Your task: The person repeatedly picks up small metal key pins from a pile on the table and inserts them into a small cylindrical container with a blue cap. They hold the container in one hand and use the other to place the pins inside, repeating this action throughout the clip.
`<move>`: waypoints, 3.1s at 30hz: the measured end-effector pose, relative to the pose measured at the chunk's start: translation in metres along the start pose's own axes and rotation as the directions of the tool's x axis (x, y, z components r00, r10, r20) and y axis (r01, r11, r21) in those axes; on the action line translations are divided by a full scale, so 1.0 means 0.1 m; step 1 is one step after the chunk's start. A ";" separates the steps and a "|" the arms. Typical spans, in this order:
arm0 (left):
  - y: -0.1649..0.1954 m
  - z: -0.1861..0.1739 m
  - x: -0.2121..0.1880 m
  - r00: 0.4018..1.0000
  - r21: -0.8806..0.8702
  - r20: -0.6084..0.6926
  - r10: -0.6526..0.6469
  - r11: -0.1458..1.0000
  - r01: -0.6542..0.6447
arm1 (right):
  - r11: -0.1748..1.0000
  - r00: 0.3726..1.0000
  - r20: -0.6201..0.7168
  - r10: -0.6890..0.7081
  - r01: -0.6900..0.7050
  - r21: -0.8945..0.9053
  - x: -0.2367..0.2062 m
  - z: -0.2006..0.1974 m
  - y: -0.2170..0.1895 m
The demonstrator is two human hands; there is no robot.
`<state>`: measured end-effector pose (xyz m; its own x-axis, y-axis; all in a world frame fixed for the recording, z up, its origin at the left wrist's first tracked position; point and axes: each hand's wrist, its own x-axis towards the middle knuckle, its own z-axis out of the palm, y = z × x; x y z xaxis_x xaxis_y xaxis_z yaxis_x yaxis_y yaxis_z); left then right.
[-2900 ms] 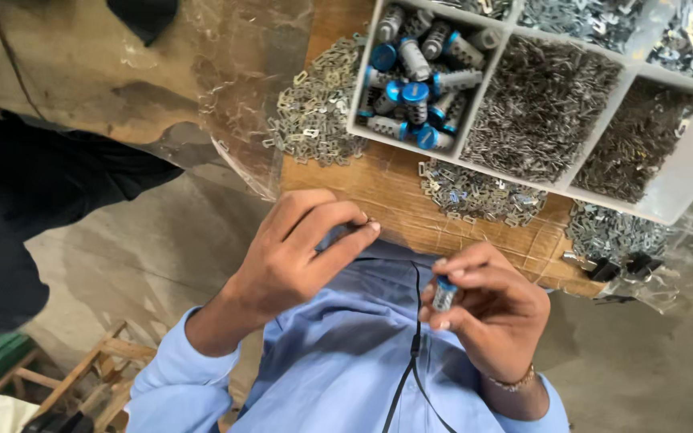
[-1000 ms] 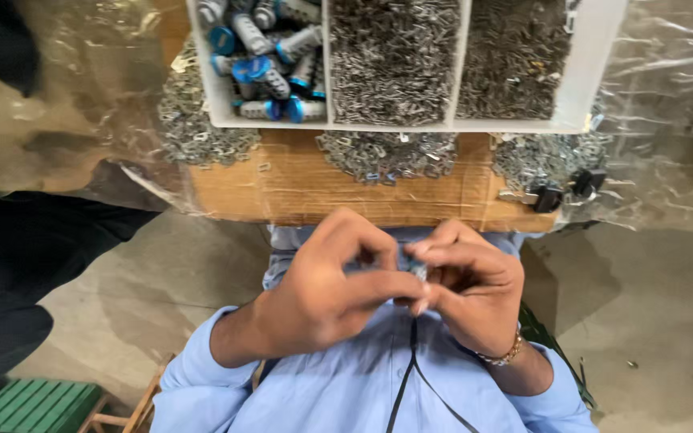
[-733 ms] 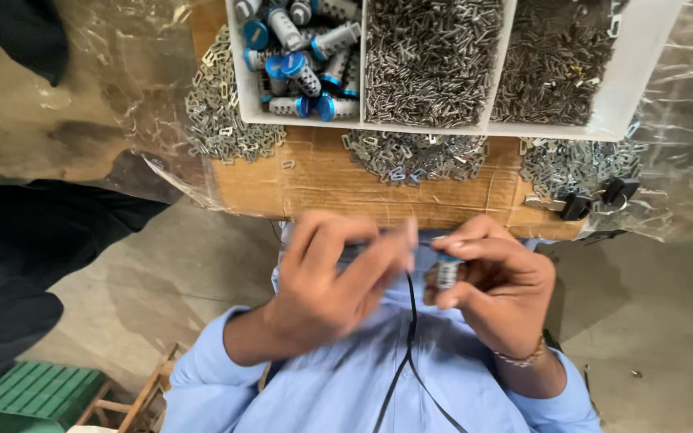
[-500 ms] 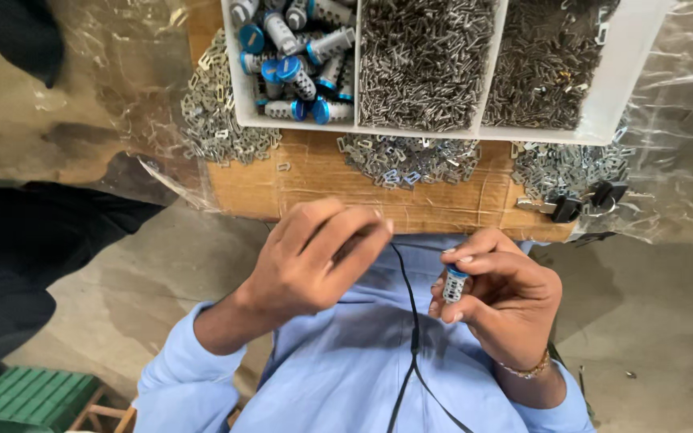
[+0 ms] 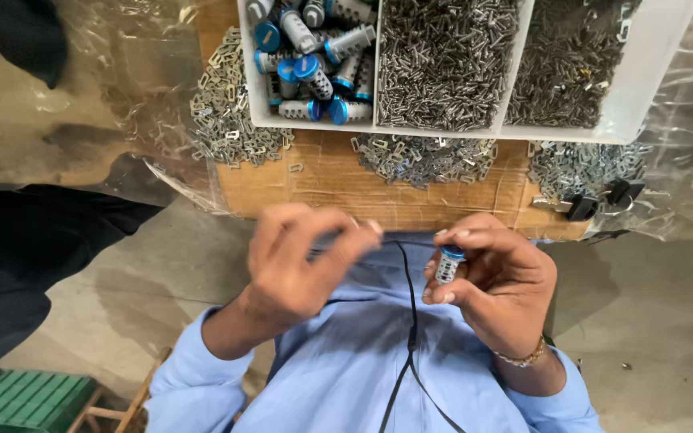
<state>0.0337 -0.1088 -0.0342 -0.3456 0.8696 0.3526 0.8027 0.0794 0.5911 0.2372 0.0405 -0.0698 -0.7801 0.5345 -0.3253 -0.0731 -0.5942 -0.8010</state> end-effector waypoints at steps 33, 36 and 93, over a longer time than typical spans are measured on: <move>0.31 0.45 0.24 0.843 -0.942 0.243 -0.480 0.090 0.322 | 0.985 0.981 -0.128 -0.144 0.129 -0.112 -0.17 -0.32 0.04; 0.24 0.36 0.11 0.933 -0.775 0.126 -0.336 0.554 0.304 | 0.997 1.000 0.008 0.007 -0.006 -0.071 -0.03 -0.20 0.12; -0.09 0.04 1.24 0.994 0.167 -0.056 -0.090 0.981 0.099 | 0.925 0.937 0.242 -0.253 0.307 -0.224 1.46 0.21 -1.02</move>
<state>-0.0145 0.0005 0.0019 -0.4435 0.8302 0.3377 0.8347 0.2452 0.4931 0.1180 0.1663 -0.0248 -0.8629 0.5050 0.0195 -0.1684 -0.2508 -0.9533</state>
